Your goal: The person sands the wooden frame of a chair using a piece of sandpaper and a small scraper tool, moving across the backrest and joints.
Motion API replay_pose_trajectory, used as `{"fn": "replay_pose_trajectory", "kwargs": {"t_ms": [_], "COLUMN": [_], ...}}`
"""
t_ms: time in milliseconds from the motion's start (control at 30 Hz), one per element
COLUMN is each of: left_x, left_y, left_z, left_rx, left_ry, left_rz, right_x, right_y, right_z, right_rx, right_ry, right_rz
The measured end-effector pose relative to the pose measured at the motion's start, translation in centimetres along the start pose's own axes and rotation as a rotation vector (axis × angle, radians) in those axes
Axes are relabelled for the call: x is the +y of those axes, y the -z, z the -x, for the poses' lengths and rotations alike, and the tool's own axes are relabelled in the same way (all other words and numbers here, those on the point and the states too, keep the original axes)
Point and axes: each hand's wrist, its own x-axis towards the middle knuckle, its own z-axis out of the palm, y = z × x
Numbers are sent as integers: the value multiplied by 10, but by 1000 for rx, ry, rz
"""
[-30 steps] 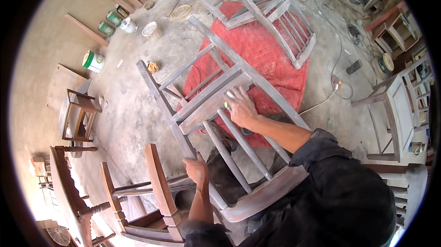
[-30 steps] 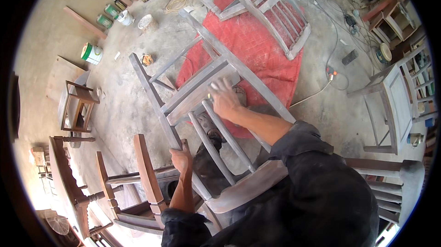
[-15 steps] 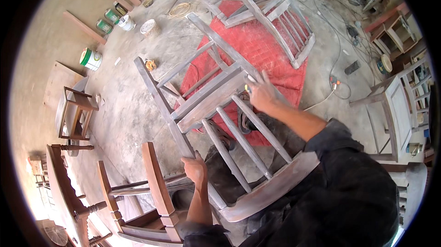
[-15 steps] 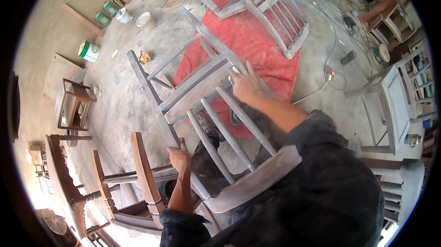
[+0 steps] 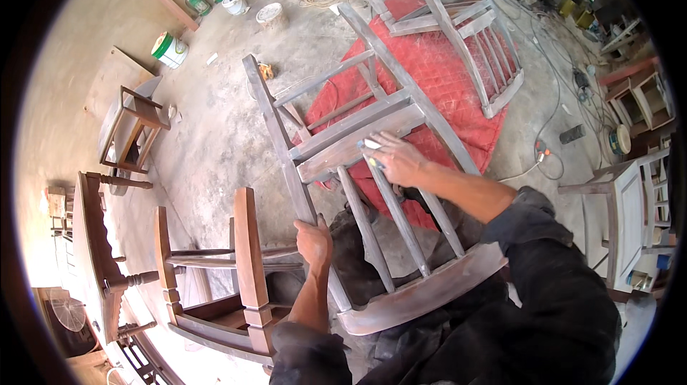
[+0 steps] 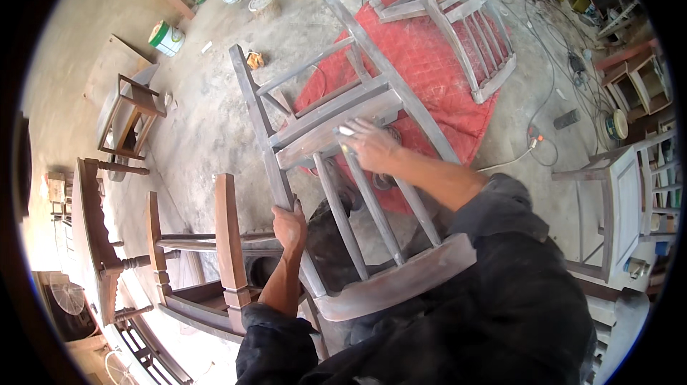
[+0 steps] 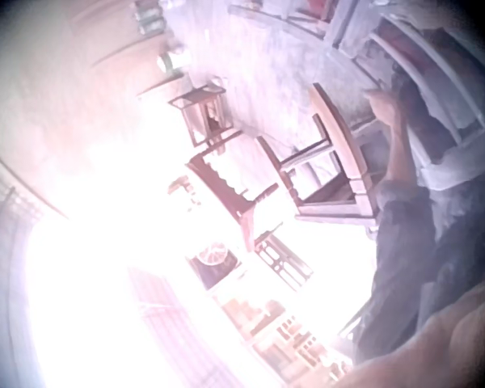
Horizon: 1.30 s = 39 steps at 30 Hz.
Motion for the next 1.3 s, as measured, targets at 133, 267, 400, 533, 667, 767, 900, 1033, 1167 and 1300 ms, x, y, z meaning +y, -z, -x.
{"fn": "replay_pose_trajectory", "kwargs": {"t_ms": [133,267,400,533,667,767,900,1033,1167,1300], "left_x": [0,4,-7,3,1,-9,-4,2,-9,2], "left_y": [8,-1,2,10,2,3,4,1,8,4], "left_z": [-1,0,2,1,0,-1,2,1,4,3], "left_rx": [8,3,15,23,13,23,25,13,32,35], "left_ry": [45,-1,-5,19,-19,-15,-19,-64,-39,-74], "left_rz": [-14,5,28,22,51,60,57,62,55,74], "right_x": [26,-26,2,-11,-77,-57,-79,-91,-87,-94], "right_y": [29,-20,13,-5,-51,-32,-64,-89,-74,-90], "right_z": [11,-14,-19,-18,-71,-71,-78,-110,-104,-126], "right_rx": [38,59,-103,93,-37,-82,-1,-110,-134,-143], "right_ry": [-126,-2,84,27,91,163,95,182,150,105], "right_rz": [19,-14,-71,-20,-31,-153,-77,-15,-39,61]}}
